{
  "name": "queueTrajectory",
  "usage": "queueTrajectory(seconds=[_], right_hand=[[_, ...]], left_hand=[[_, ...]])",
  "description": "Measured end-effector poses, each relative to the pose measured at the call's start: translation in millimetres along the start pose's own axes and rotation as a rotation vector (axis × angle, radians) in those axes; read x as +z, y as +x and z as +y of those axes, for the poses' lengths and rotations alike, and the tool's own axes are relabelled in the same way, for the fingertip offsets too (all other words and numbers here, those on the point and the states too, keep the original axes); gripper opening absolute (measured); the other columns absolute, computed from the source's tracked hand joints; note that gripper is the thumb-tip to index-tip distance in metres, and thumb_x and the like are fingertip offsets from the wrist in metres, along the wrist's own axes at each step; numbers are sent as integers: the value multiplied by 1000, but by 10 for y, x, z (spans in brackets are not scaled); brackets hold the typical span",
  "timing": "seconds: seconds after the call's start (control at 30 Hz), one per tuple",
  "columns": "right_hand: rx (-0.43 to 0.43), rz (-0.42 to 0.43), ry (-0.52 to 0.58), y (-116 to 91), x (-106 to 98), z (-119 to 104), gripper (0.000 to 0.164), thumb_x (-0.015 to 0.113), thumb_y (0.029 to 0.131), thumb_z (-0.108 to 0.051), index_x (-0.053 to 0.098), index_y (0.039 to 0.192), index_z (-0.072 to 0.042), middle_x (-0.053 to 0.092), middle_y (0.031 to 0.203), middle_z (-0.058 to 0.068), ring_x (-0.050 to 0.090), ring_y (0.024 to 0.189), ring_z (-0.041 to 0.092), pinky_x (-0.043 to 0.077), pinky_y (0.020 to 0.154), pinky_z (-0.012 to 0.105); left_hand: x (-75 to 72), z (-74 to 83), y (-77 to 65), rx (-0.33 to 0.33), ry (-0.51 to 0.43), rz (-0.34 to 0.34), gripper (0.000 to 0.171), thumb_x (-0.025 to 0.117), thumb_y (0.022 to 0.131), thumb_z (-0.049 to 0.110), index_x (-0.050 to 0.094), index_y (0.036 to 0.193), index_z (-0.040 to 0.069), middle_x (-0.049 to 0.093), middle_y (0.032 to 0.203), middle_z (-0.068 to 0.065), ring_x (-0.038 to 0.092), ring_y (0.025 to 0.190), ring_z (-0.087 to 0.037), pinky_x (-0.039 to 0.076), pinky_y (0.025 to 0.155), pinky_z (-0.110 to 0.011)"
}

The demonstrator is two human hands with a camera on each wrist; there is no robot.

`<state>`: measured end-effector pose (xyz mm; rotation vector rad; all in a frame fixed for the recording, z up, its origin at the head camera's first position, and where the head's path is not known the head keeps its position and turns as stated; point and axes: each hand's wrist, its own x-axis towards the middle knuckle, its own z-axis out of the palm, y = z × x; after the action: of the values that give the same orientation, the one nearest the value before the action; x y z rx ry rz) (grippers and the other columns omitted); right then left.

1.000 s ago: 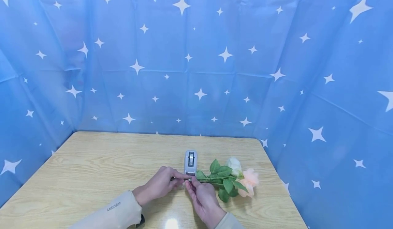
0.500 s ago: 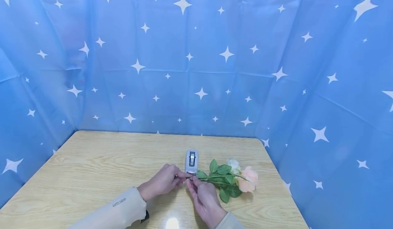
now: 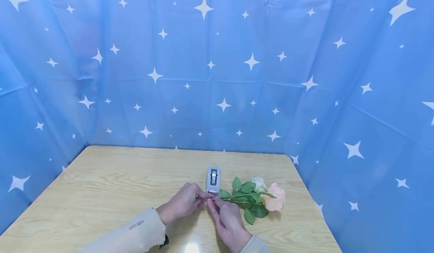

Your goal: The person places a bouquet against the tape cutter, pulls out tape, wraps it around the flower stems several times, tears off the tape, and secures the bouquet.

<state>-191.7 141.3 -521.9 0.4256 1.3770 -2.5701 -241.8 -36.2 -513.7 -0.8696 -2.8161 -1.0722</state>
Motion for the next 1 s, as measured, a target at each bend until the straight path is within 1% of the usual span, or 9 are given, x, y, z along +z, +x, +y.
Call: queueTrajectory(seconds=[0.07, 0.17, 0.27, 0.4, 0.57, 0.67, 0.83, 0.9, 1.0], right_hand=[[-6, -2, 4, -3, -14, -10, 40, 46, 124, -2, 35, 158, 18, 46, 150, 21, 69, 125, 15, 57, 121, 21], [-13, -7, 9, -9, -37, -30, 46, 45, 124, -2, 30, 162, 20, 43, 154, 23, 68, 127, 15, 56, 122, 21], [-16, -15, 0, -20, -57, -39, 50, 44, 124, -2, 26, 165, 22, 41, 157, 26, 70, 127, 15, 56, 122, 21], [2, -17, -2, -35, -68, -29, 50, 44, 125, -3, 26, 164, 21, 44, 155, 27, 72, 125, 14, 57, 121, 22], [11, 7, 50, -60, -63, -16, 44, 44, 125, -2, 30, 161, 18, 45, 150, 25, 71, 125, 16, 58, 120, 23], [-1, 18, 59, -92, -57, -22, 42, 44, 124, -1, 32, 159, 18, 46, 149, 22, 71, 123, 15, 58, 119, 22], [-44, 11, -18, -146, -22, -74, 42, 49, 125, -7, 38, 156, 19, 57, 141, 18, 75, 115, 8, 59, 114, 18], [-65, 14, -60, -157, 11, -108, 43, 52, 125, -11, 42, 155, 19, 64, 136, 16, 76, 111, 6, 60, 111, 17], [-91, 15, -106, -164, 47, -147, 44, 55, 125, -15, 45, 153, 17, 68, 129, 12, 76, 108, 6, 62, 108, 17]], left_hand=[[11, 21, 15, -1, 14, -2, 38, 81, 97, -12, 92, 121, 16, 92, 107, -3, 58, 71, 0, 53, 70, -18], [19, 44, 36, -12, 5, -11, 39, 80, 97, -13, 92, 119, 15, 92, 104, -3, 56, 69, 0, 52, 65, -18], [36, 33, 45, -18, -14, -22, 40, 76, 96, -17, 92, 118, 12, 90, 95, -4, 52, 65, 1, 48, 59, -18], [42, 15, 7, -24, -21, -33, 42, 75, 94, -20, 91, 120, 9, 86, 83, -2, 50, 63, -1, 47, 62, -18], [23, 59, -54, 9, -19, -21, 42, 79, 94, -19, 90, 123, 9, 88, 86, -3, 50, 62, 0, 49, 62, -18], [12, 97, -77, 8, -62, -15, 41, 76, 96, -17, 91, 122, 10, 89, 88, -3, 52, 62, 1, 49, 58, -18], [-33, 173, -132, -25, -184, 23, 40, 75, 103, -14, 90, 127, 13, 86, 89, -2, 59, 67, 3, 52, 57, -17], [-64, 208, -158, -26, -231, 56, 36, 78, 106, -9, 89, 131, 15, 88, 97, -5, 64, 70, 2, 55, 59, -18], [-112, 254, -192, -26, -288, 86, 32, 81, 107, 0, 88, 135, 16, 89, 108, -12, 71, 69, -6, 58, 60, -20]])
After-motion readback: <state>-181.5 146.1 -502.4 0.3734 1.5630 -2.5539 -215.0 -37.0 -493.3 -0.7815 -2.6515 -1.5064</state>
